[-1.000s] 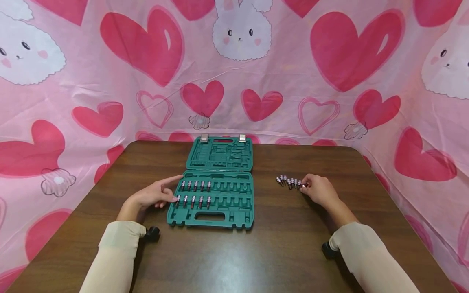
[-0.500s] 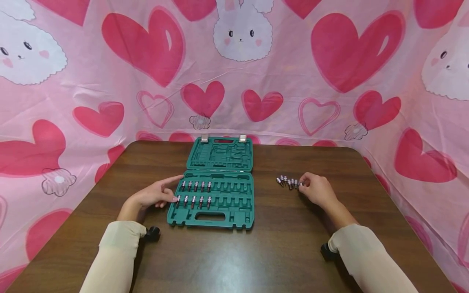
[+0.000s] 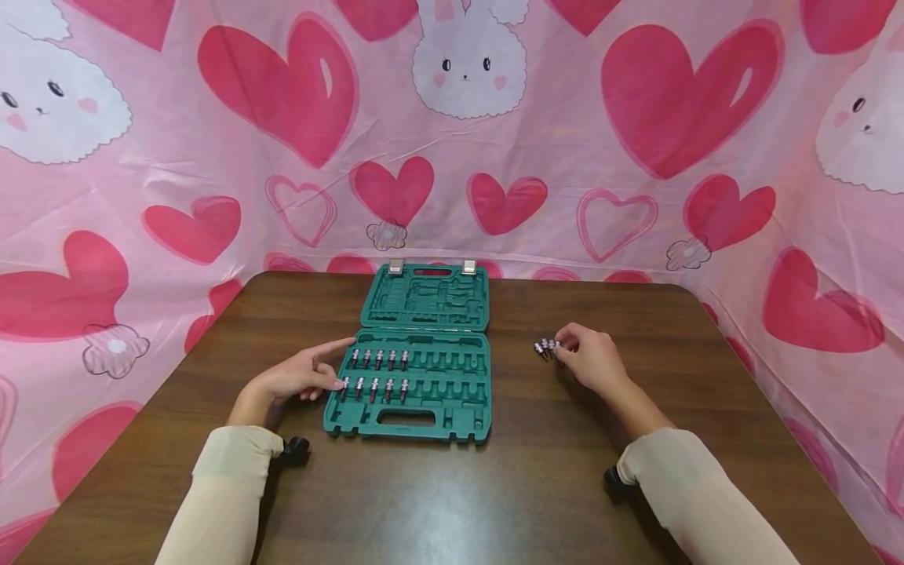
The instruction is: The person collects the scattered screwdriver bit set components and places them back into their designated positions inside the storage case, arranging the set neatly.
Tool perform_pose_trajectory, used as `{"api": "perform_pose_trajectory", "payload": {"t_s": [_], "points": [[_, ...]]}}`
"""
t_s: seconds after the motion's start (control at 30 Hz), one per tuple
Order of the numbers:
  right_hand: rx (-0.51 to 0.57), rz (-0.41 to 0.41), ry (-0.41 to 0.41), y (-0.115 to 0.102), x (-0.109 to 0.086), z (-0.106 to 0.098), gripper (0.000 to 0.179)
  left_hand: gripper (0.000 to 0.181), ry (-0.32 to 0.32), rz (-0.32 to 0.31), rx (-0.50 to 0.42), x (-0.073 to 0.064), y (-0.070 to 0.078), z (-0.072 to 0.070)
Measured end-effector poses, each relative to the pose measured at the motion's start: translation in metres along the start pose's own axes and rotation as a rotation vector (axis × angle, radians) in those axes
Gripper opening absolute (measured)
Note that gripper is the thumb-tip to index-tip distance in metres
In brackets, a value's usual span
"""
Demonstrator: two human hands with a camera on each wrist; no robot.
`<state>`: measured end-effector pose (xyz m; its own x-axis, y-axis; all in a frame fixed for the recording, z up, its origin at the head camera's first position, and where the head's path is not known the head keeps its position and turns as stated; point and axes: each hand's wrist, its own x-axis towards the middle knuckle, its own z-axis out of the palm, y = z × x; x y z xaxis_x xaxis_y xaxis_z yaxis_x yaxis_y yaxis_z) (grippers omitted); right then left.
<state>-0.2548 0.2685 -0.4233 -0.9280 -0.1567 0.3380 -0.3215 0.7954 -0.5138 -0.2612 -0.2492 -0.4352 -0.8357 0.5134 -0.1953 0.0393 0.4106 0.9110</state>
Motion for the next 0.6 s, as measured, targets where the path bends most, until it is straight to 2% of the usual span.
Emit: {"api": "perform_pose_trajectory", "payload": {"t_s": [0.23,0.43,0.6], "points": [[0.048,0.037,-0.030,-0.019,0.006,0.008,0.010,0.082,-0.002,0.010,0.006,0.000,-0.001,0.000],[0.088,0.021,-0.035,-0.035,0.010,0.017,0.012,0.082,0.000,0.005,0.001,0.000,-0.001,-0.001],[0.136,0.062,-0.094,-0.045,0.010,0.022,0.016,0.081,0.011,-0.005,0.003,0.000,0.000,-0.001]]}}
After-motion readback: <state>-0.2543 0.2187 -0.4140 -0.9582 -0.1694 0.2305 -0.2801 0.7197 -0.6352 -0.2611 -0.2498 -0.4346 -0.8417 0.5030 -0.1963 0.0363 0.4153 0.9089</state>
